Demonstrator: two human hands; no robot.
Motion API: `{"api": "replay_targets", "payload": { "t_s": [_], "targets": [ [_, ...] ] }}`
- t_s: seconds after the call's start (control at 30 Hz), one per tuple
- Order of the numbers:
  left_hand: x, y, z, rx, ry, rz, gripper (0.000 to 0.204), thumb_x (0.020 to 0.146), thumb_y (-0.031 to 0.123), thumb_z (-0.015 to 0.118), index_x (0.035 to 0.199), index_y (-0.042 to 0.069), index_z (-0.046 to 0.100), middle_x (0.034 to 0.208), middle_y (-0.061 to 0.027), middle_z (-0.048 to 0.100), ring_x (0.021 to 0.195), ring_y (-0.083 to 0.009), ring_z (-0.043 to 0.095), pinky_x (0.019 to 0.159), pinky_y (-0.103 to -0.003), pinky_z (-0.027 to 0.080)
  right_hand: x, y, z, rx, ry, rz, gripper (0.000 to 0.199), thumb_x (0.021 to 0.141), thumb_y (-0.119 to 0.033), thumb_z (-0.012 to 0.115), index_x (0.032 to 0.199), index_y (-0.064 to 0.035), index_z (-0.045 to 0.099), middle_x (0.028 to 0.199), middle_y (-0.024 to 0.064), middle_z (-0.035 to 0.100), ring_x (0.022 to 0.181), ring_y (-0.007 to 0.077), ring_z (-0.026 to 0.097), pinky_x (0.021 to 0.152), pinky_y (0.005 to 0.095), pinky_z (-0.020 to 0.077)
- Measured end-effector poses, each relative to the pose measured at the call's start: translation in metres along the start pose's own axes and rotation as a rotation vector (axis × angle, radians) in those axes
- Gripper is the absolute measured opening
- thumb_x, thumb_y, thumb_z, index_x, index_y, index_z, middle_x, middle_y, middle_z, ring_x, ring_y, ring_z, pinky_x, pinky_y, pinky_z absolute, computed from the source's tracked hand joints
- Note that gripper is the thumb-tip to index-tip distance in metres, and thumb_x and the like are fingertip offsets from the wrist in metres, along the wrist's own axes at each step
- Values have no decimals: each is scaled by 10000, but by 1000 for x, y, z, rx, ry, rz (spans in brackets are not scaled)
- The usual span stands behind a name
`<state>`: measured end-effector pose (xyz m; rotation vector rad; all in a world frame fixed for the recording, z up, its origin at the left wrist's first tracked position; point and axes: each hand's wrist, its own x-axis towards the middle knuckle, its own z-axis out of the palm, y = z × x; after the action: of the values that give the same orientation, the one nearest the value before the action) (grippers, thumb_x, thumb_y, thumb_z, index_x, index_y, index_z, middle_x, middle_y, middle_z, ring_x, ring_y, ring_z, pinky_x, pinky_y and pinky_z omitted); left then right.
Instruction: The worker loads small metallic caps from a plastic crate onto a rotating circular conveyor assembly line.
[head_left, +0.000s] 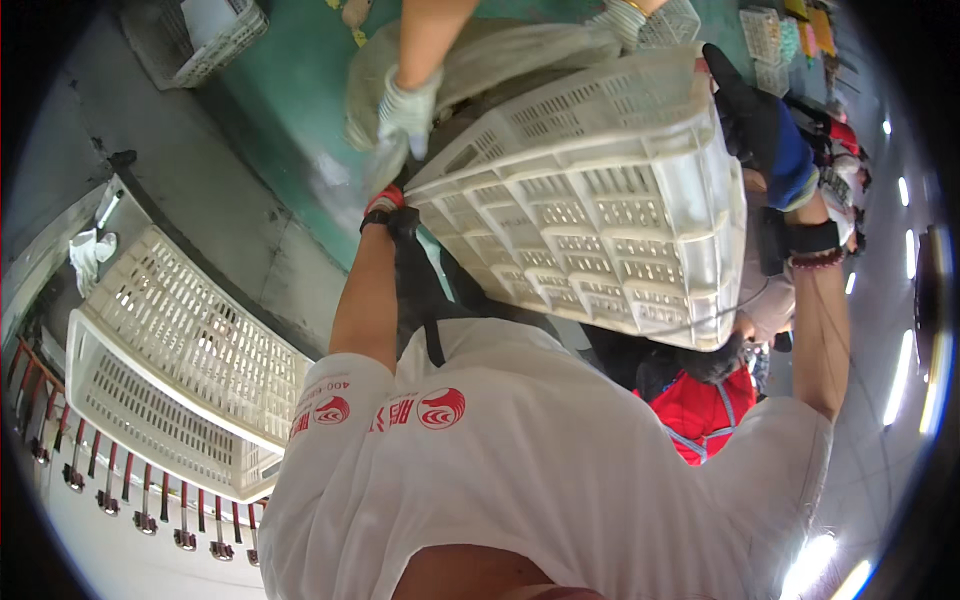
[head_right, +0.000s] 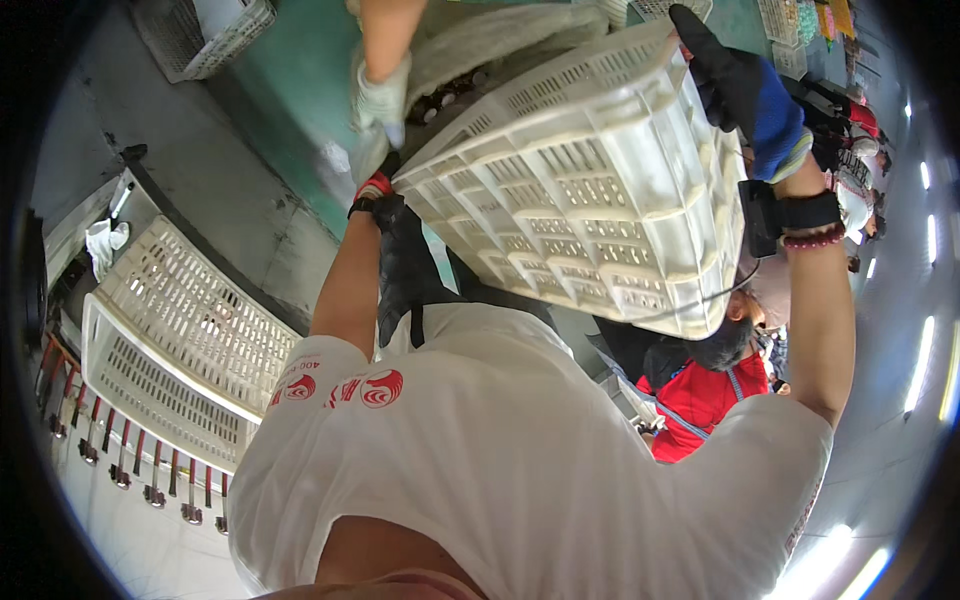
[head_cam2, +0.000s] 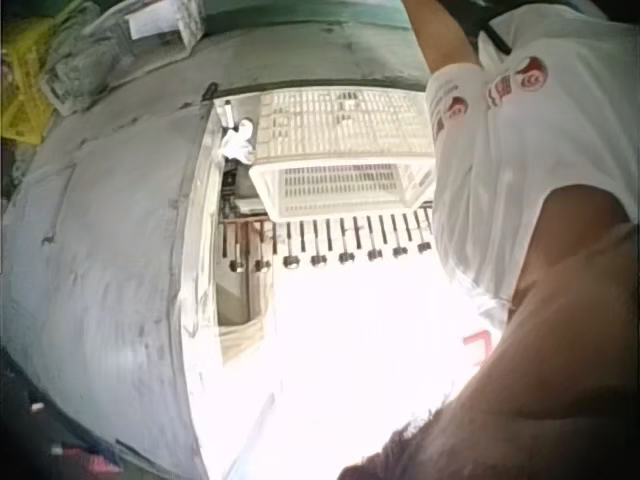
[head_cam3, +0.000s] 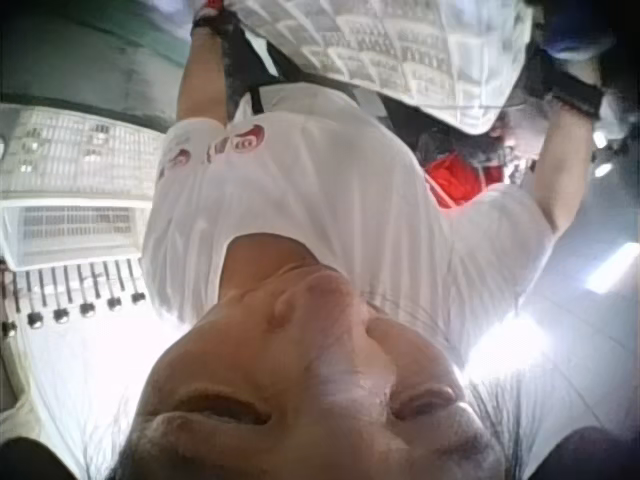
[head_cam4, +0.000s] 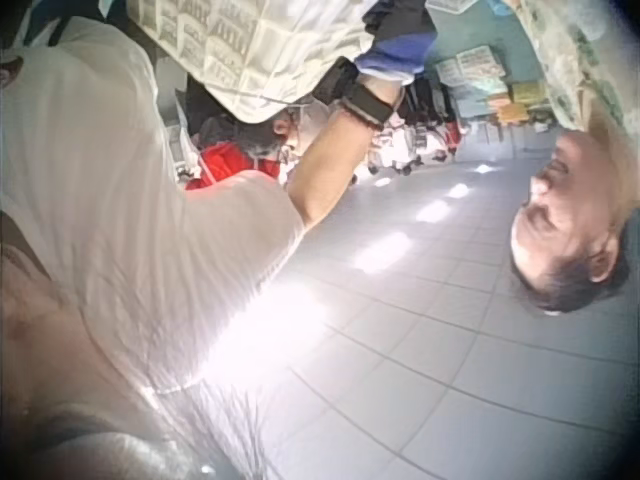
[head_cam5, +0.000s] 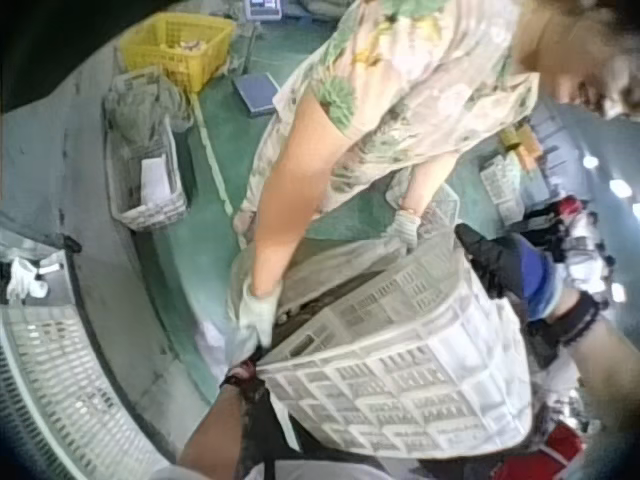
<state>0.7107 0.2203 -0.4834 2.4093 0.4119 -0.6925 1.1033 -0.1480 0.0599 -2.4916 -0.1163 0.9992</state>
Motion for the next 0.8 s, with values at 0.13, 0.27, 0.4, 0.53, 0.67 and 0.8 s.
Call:
{"api": "replay_targets", "payload": {
  "t_s": [0.13,0.27,0.4,0.53,0.67,0.8],
  "targets": [
    [32,-2,-51,-1153,74,-319,621,990,419,691,1488,58,605,1447,-151,653,1275,-330,637,1102,-429,480,36,54,27,152,-99,-7,406,1078,-411,611,1357,-141,729,827,-62,662,587,20,485,577,191,422],
    [20,-12,-117,-1272,96,-526,581,1050,426,590,1439,-4,630,1440,-147,662,1299,-274,617,1119,-387,439,72,68,83,175,19,-107,504,959,-507,752,949,-3,762,760,36,664,723,129,610,733,310,509],
    [-42,-38,-150,-1271,220,-503,675,997,523,643,1407,-13,640,1334,-144,707,1203,-276,648,1038,-410,485,121,87,142,87,53,-80,585,908,-537,753,1022,37,731,837,151,714,789,231,659,766,387,522],
    [-110,-52,-203,-1100,498,-498,756,907,553,765,1361,-41,651,1266,-145,716,1130,-274,675,971,-402,523,217,44,190,-82,40,-328,571,910,-501,690,1140,20,731,1013,293,749,975,426,724,836,457,547],
    [-277,-19,-197,-924,638,-842,727,910,585,769,1237,-60,696,1111,-176,769,971,-289,743,874,-406,573,244,-67,278,27,-177,-586,418,919,-402,712,1044,-3,733,844,216,738,813,379,709,732,441,523],
    [-384,23,-146,-654,819,-1100,721,898,626,688,1120,-57,744,1027,-286,763,1017,-458,728,909,-501,535,202,-162,317,1,-344,-645,384,923,-380,747,1029,-11,741,760,54,666,690,190,595,643,377,465]
  ]
}}
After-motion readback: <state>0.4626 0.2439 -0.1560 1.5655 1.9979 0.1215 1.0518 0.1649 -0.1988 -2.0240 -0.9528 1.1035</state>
